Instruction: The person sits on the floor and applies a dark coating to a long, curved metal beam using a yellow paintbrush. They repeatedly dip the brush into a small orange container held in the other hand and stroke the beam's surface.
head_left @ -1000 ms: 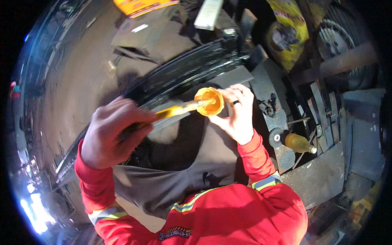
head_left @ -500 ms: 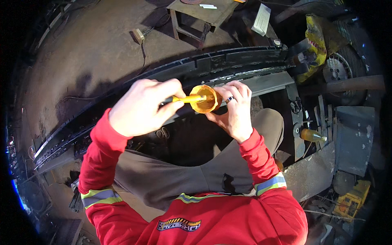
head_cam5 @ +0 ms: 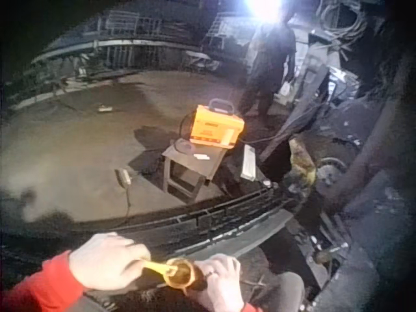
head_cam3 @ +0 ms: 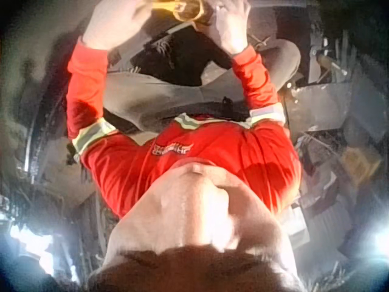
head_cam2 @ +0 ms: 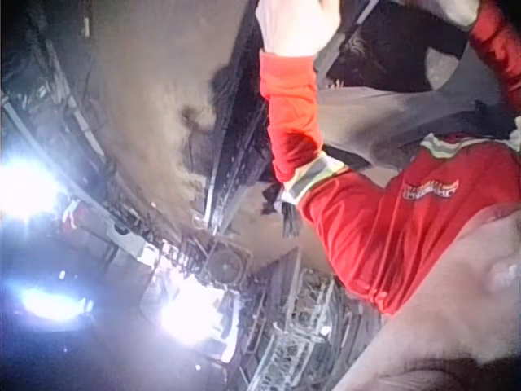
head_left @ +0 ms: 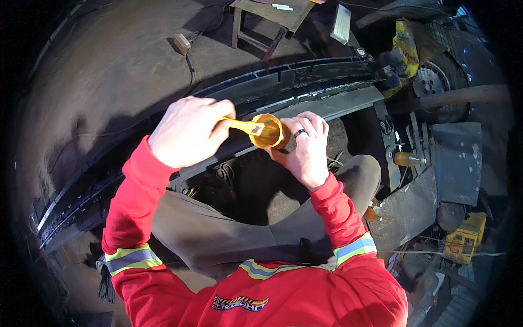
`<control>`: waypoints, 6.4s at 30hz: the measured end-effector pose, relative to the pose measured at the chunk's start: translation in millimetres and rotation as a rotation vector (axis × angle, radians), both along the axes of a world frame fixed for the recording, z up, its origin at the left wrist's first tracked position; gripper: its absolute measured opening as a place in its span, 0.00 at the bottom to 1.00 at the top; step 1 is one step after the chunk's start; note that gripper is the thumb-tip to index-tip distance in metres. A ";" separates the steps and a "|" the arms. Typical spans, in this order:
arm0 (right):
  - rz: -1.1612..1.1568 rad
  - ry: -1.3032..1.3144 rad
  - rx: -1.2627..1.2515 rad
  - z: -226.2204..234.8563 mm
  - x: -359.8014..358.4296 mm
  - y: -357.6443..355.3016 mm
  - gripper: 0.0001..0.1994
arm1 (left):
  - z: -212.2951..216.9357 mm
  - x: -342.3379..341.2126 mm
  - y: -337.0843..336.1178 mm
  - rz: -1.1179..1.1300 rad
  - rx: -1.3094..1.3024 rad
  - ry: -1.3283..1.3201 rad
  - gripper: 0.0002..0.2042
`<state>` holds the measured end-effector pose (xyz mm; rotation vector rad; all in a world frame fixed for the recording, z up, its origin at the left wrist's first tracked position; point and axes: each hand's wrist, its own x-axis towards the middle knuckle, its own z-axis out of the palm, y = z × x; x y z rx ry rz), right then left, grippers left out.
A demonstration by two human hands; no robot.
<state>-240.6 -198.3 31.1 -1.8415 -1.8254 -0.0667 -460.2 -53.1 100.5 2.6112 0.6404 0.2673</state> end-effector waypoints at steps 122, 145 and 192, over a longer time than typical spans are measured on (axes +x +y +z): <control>-0.598 0.782 0.107 -59.0 178.7 -4.8 0.37 | -95.3 105.9 43.5 0.202 -0.319 -0.131 0.14; -0.654 0.780 0.081 -59.0 179.1 0.6 0.35 | -98.7 117.5 35.8 0.289 -0.445 -0.083 0.11; -0.621 0.810 0.112 -70.6 174.9 -0.8 0.35 | -73.2 106.6 62.6 0.225 -0.676 0.044 0.11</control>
